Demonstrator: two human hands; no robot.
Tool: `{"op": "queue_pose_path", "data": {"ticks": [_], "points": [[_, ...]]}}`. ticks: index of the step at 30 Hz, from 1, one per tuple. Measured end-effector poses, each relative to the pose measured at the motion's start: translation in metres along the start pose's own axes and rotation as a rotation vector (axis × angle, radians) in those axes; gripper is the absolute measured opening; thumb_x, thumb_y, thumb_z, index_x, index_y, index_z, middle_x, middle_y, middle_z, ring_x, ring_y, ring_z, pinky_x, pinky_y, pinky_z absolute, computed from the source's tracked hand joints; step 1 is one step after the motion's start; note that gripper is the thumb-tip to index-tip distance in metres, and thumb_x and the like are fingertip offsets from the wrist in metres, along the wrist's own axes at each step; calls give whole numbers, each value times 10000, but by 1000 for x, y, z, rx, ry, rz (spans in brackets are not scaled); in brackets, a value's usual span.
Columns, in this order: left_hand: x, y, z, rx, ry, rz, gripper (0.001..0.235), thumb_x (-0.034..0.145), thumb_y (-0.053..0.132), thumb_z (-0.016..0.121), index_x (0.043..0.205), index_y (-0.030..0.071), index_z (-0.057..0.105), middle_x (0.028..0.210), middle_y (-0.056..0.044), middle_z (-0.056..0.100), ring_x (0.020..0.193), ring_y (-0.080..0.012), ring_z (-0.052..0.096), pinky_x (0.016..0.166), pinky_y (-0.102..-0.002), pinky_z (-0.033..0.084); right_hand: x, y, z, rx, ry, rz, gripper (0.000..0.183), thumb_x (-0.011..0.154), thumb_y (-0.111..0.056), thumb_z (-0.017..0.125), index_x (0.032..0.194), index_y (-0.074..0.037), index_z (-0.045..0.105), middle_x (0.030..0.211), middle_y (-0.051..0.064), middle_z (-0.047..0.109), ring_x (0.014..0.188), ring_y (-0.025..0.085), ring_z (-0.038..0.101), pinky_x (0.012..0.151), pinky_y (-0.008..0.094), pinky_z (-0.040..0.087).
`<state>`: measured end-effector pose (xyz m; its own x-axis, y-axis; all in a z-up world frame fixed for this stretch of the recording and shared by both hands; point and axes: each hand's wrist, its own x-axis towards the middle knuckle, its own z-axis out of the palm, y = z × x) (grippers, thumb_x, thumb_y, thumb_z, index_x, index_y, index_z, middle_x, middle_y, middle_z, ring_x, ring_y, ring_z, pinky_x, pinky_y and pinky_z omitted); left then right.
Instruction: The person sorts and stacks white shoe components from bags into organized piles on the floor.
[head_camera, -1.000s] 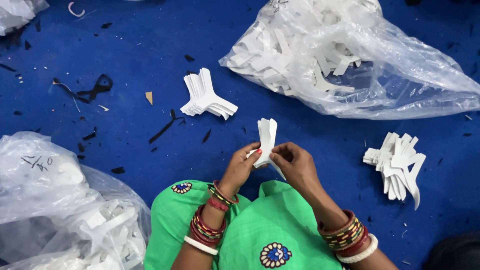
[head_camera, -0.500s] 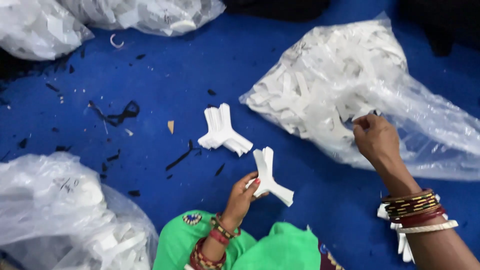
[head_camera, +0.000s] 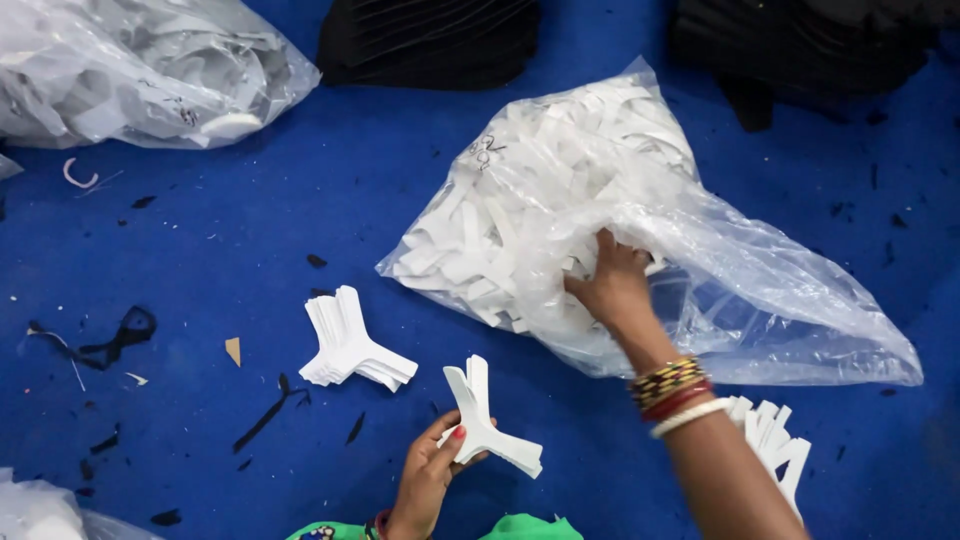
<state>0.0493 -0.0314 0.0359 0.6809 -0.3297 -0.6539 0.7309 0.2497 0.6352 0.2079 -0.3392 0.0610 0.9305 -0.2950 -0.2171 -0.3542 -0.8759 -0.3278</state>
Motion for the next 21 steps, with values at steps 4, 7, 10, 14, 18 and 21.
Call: {"op": "queue_pose_path", "data": {"ticks": [4, 7, 10, 14, 18, 21], "points": [[-1, -6, -8, 22, 31, -20, 444, 998, 220, 522, 1385, 11, 578, 1236, -161, 753, 1105, -222, 736, 925, -337, 613, 7, 5, 6, 460, 80, 79, 622, 886, -360, 741, 1387, -7, 633, 1319, 256, 690, 1222, 375, 653, 1069, 443, 484], [-4, -12, -19, -24, -50, 122, 427, 1021, 203, 528, 1366, -43, 586, 1212, -188, 742, 1070, -242, 724, 907, -340, 610, 8, 2, -17, 394, 103, 40, 553, 871, -272, 803, 1307, 38, 663, 1150, 265, 739, 1006, 324, 738, 937, 391, 572], [-11, -1, -16, -1, 8, 104, 419, 1004, 196, 522, 1362, -12, 591, 1214, -153, 753, 1093, -212, 732, 887, -335, 618, -22, -13, -68, 399, -38, 211, 576, 832, -251, 823, 1337, -37, 648, 1176, 169, 739, 853, 245, 726, 798, 387, 562], [-19, -1, -18, -38, -66, 210, 408, 1016, 179, 523, 1367, -21, 578, 1209, -149, 742, 1082, -219, 729, 885, -330, 615, -90, -14, -120, 473, -10, 402, 496, 900, -247, 765, 1352, -68, 666, 1035, 190, 785, 709, 239, 689, 617, 387, 542], [-22, -12, -31, -22, -68, 285, 401, 1017, 169, 525, 1364, -23, 582, 1201, -144, 744, 1072, -208, 730, 880, -336, 620, -171, -12, -120, 655, 106, 415, 433, 916, -242, 741, 1300, -51, 682, 1024, 150, 776, 779, 216, 710, 653, 368, 560], [-18, -25, -40, -43, -30, 319, 396, 1025, 167, 538, 1370, -21, 587, 1172, -145, 732, 1017, -218, 731, 863, -341, 624, -206, 34, -8, 738, 322, 114, 400, 924, -235, 766, 1221, 24, 696, 1084, 133, 761, 949, 254, 706, 820, 345, 549]]}}
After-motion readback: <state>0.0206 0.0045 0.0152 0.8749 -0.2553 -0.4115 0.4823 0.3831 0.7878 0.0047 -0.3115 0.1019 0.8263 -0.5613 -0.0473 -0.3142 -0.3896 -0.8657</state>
